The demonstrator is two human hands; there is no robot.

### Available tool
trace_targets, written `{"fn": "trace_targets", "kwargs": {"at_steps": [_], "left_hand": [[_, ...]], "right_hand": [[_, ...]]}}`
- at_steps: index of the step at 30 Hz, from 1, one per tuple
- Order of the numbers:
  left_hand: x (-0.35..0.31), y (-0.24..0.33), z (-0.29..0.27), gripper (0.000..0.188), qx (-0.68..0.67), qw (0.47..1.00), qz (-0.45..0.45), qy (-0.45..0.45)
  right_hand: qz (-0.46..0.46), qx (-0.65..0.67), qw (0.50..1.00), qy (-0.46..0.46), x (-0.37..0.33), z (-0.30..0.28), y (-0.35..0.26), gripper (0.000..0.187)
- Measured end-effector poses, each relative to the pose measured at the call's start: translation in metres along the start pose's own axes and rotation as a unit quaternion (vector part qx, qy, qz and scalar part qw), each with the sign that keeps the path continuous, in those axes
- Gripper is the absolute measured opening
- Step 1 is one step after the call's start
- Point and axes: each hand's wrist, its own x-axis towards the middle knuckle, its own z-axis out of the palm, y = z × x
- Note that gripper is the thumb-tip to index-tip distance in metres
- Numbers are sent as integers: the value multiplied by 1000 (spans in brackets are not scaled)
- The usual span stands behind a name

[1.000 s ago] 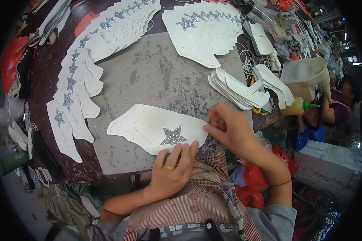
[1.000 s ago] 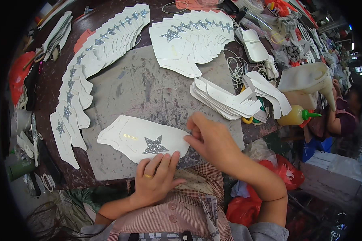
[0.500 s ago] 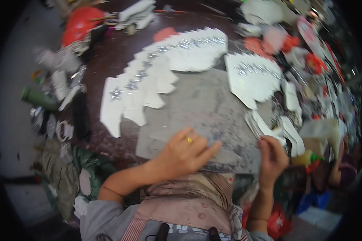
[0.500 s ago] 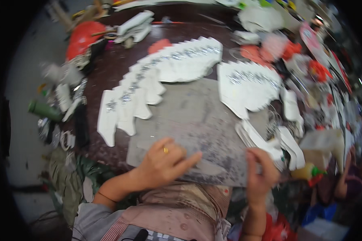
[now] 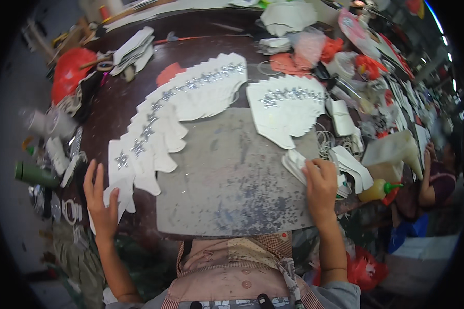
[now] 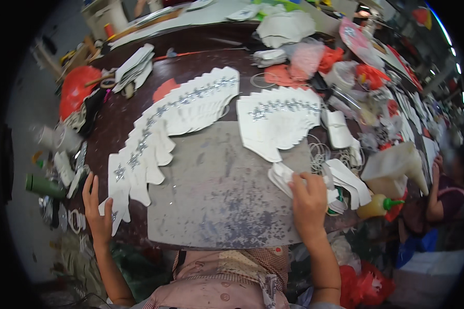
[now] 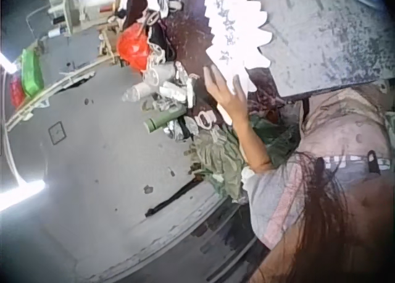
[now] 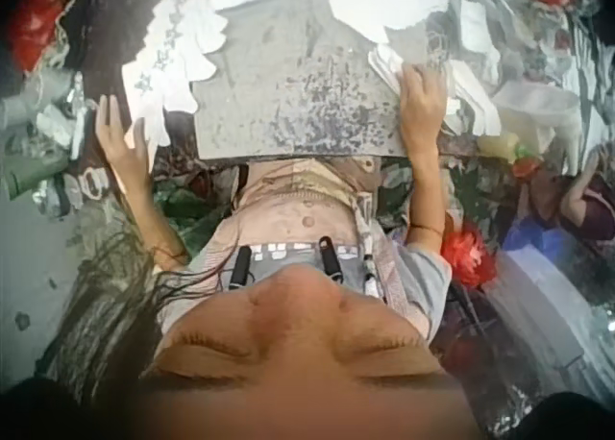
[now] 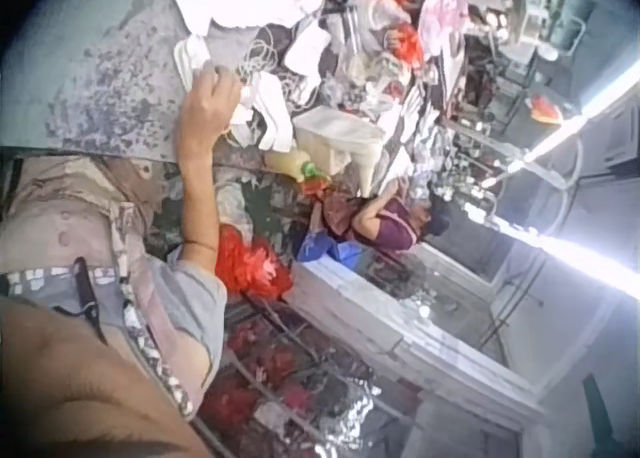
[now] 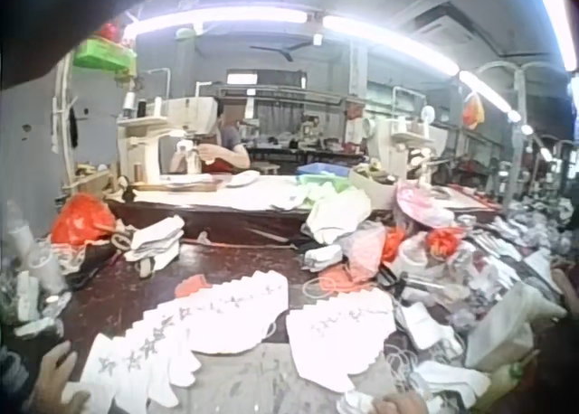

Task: The person applies glue from a squeeze bottle onto white fabric pieces and presses silver star-shaped sequins onto the wet adhesive. They handle the fabric pieces one at a time, smoothing the decorations and stacking the finished items on the table.

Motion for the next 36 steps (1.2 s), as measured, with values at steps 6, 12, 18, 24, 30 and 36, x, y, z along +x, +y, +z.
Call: {"fn": "trace_targets", "kwargs": {"at_steps": [6,12,18,24,30,36], "left_hand": [[116,169,128,41,-232,908,287,-200],[155,207,209,52,-88,849,416,-313],[168,186,210,41,-103,921,322,-195],[176,218,226,56,33,958,34,-282],[164,202,214,32,-387,919,-18,-76],[138,164,60,19,-354,759,229,-496]], "right_hand": [[-9,82,994,75,-2,2,10,16],[182,290,934,106,-29,-74,-13,6],[346,545,728,-231,-51,-29,-32,28],[321,594,735,-67,-68,-7,-36,26],[311,590,744,-32,-76,-9,-28,14],[265,670,693,17,-78,-9,-10,14]]}}
